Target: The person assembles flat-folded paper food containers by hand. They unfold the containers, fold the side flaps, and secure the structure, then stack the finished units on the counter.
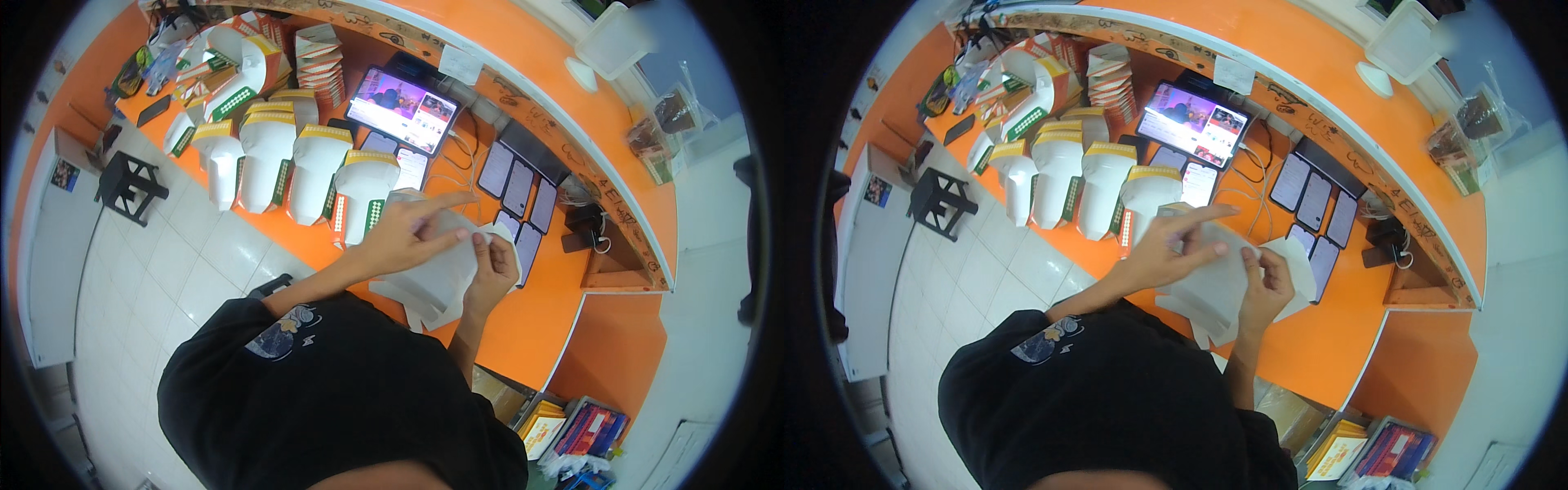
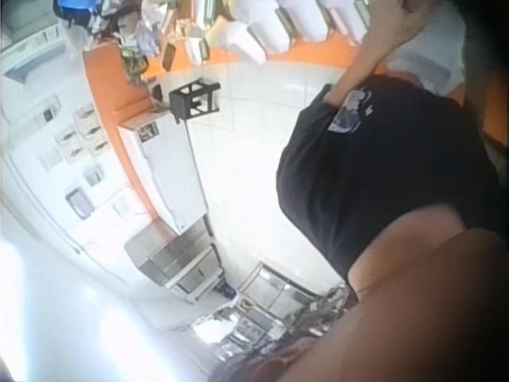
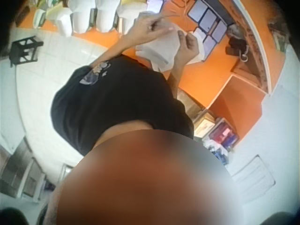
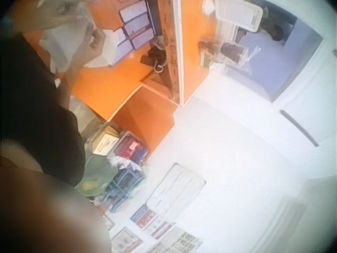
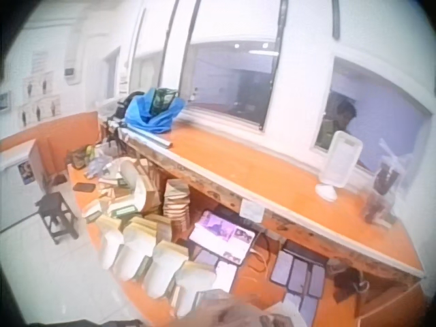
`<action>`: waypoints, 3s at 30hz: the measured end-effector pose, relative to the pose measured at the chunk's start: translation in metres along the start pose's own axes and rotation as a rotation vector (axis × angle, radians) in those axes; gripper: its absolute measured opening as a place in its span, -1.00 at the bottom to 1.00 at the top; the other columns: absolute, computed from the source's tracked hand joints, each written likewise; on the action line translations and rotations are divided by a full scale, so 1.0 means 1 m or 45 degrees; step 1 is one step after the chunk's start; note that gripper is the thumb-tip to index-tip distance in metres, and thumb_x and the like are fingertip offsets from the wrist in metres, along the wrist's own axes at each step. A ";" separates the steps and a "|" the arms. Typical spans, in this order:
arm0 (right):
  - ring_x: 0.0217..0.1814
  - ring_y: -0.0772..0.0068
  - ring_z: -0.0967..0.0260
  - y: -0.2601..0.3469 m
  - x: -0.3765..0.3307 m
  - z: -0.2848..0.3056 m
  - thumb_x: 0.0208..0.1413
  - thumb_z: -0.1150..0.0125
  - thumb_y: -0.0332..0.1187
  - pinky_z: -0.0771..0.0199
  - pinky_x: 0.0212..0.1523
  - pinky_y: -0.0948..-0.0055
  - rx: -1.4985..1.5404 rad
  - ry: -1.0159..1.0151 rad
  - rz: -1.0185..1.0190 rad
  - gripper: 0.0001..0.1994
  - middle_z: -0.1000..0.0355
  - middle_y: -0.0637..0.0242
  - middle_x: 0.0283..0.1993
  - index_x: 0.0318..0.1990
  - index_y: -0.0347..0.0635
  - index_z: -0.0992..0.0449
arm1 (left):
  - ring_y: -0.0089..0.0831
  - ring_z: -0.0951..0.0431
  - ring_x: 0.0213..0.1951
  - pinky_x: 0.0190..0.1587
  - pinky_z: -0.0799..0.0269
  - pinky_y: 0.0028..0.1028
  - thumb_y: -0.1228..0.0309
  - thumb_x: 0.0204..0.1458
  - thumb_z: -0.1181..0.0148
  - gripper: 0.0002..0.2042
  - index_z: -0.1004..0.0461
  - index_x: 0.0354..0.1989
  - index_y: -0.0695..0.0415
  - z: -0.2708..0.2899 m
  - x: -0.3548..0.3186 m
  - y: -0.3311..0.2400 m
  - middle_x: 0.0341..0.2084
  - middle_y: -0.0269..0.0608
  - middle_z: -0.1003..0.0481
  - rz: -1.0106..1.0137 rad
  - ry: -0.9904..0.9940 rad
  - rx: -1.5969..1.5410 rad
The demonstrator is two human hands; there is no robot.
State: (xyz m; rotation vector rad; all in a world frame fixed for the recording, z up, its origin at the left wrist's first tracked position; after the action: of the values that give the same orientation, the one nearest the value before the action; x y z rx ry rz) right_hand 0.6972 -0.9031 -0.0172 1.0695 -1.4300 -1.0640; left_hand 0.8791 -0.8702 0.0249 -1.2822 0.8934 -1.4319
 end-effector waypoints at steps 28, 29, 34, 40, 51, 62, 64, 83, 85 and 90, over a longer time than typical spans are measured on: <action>-0.27 0.54 -0.49 0.015 0.010 0.036 0.05 -0.29 -0.52 -0.48 -0.21 0.60 -0.408 0.126 0.113 -0.90 -0.54 0.22 -0.26 -0.29 -0.36 -0.54 | -0.72 -0.46 -0.50 -0.46 -0.35 -0.70 0.45 0.06 -0.26 -0.83 -0.43 -0.27 0.25 -0.068 0.018 0.072 -0.54 -0.36 -0.51 0.251 0.152 -0.290; -0.24 0.51 -0.51 0.014 0.010 0.036 0.06 -0.28 -0.52 -0.50 -0.16 0.58 -0.428 0.140 0.095 -0.90 -0.56 0.19 -0.24 -0.30 -0.38 -0.53 | -0.72 -0.46 -0.48 -0.45 -0.34 -0.70 0.44 0.08 -0.25 -0.85 -0.44 -0.31 0.26 -0.070 0.020 0.077 -0.51 -0.35 -0.51 0.312 0.189 -0.253; -0.15 0.45 -0.53 0.012 0.009 0.031 0.09 -0.23 -0.53 -0.52 -0.06 0.49 -0.233 0.140 0.123 -0.89 -0.55 0.12 -0.14 -0.23 -0.36 -0.54 | -0.72 -0.47 -0.50 -0.45 -0.36 -0.71 0.44 0.08 -0.24 -0.86 -0.48 -0.33 0.28 -0.067 0.044 0.073 -0.52 -0.32 -0.54 0.280 0.061 -0.533; -0.11 0.48 -0.52 0.000 0.011 0.024 0.12 -0.19 -0.55 -0.52 -0.07 0.53 -0.249 0.016 0.088 -0.87 -0.55 0.16 -0.18 -0.18 -0.35 -0.50 | -0.66 -0.53 -0.37 -0.31 -0.44 -0.68 0.45 0.07 -0.25 -0.84 -0.46 -0.28 0.28 -0.082 0.046 0.070 -0.44 -0.25 -0.55 0.368 0.038 -0.761; -0.37 0.72 -0.29 -0.029 0.001 0.041 0.19 -0.14 -0.50 -0.30 -0.36 0.67 -0.024 -0.131 0.027 -0.92 -0.39 0.39 -0.41 -0.32 -0.30 -0.39 | -0.63 -0.51 -0.32 -0.27 -0.41 -0.65 0.46 0.08 -0.23 -0.83 -0.46 -0.23 0.28 -0.096 0.036 0.067 -0.39 -0.28 -0.52 0.204 0.080 -0.480; -0.28 0.34 -0.53 -0.039 -0.005 0.114 0.19 -0.14 -0.44 -0.54 -0.13 0.47 0.258 -0.090 -0.427 -0.89 -0.49 0.16 -0.26 -0.24 -0.30 -0.40 | -0.46 -0.49 -0.23 -0.20 -0.44 -0.48 0.36 -0.08 -0.39 -0.66 -0.43 -0.16 0.19 -0.138 0.011 0.021 -0.29 -0.24 -0.47 -0.238 0.219 0.447; -0.26 0.29 -0.54 -0.035 -0.001 0.126 0.19 -0.14 -0.43 -0.55 -0.12 0.43 0.270 -0.041 -0.456 -0.88 -0.49 0.15 -0.26 -0.24 -0.31 -0.40 | -0.42 -0.52 -0.24 -0.20 -0.46 -0.48 0.38 -0.03 -0.34 -0.72 -0.47 -0.18 0.21 -0.150 0.006 0.031 -0.28 -0.20 -0.50 -0.034 0.331 0.313; 0.21 0.32 -0.31 0.002 0.001 0.089 0.08 -0.20 -0.63 -0.36 0.18 0.40 0.146 0.261 0.027 -0.81 -0.34 0.00 0.15 -0.13 -0.38 -0.48 | -0.68 -0.50 -0.34 -0.21 -0.41 -0.67 0.48 0.14 -0.13 -0.90 -0.47 -0.27 0.26 -0.157 -0.016 0.045 -0.31 -0.32 -0.51 0.428 -0.324 -0.848; 0.21 0.31 -0.30 -0.001 0.002 0.086 0.07 -0.19 -0.65 -0.34 0.20 0.39 0.165 0.280 -0.014 -0.79 -0.33 0.01 0.16 -0.12 -0.38 -0.48 | -0.59 -0.52 -0.25 -0.12 -0.46 -0.56 0.46 0.16 -0.12 -0.89 -0.44 -0.27 0.27 -0.149 -0.017 0.039 -0.30 -0.27 -0.49 0.368 -0.303 -0.652; 0.21 0.26 -0.32 -0.003 -0.005 0.070 -0.01 -0.22 -0.69 -0.39 0.18 0.35 0.073 0.435 0.127 -0.67 -0.33 0.08 0.16 -0.03 -0.32 -0.48 | -0.57 -0.53 -0.24 -0.13 -0.48 -0.54 0.40 0.14 -0.18 -0.83 -0.40 -0.32 0.26 -0.140 -0.023 0.036 -0.35 -0.26 -0.49 0.347 -0.184 -0.577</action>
State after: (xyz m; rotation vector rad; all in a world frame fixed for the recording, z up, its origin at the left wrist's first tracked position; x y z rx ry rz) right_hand 0.6285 -0.8933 -0.0284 1.1469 -1.2289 -0.7315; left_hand 0.7475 -0.8692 -0.0396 -1.5031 1.2854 -0.9398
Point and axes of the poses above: each hand's wrist, its own x-axis towards the middle knuckle, its own z-axis out of the back of the hand, y = z × x, the point moved 8 cm from there along x, towards the middle knuckle
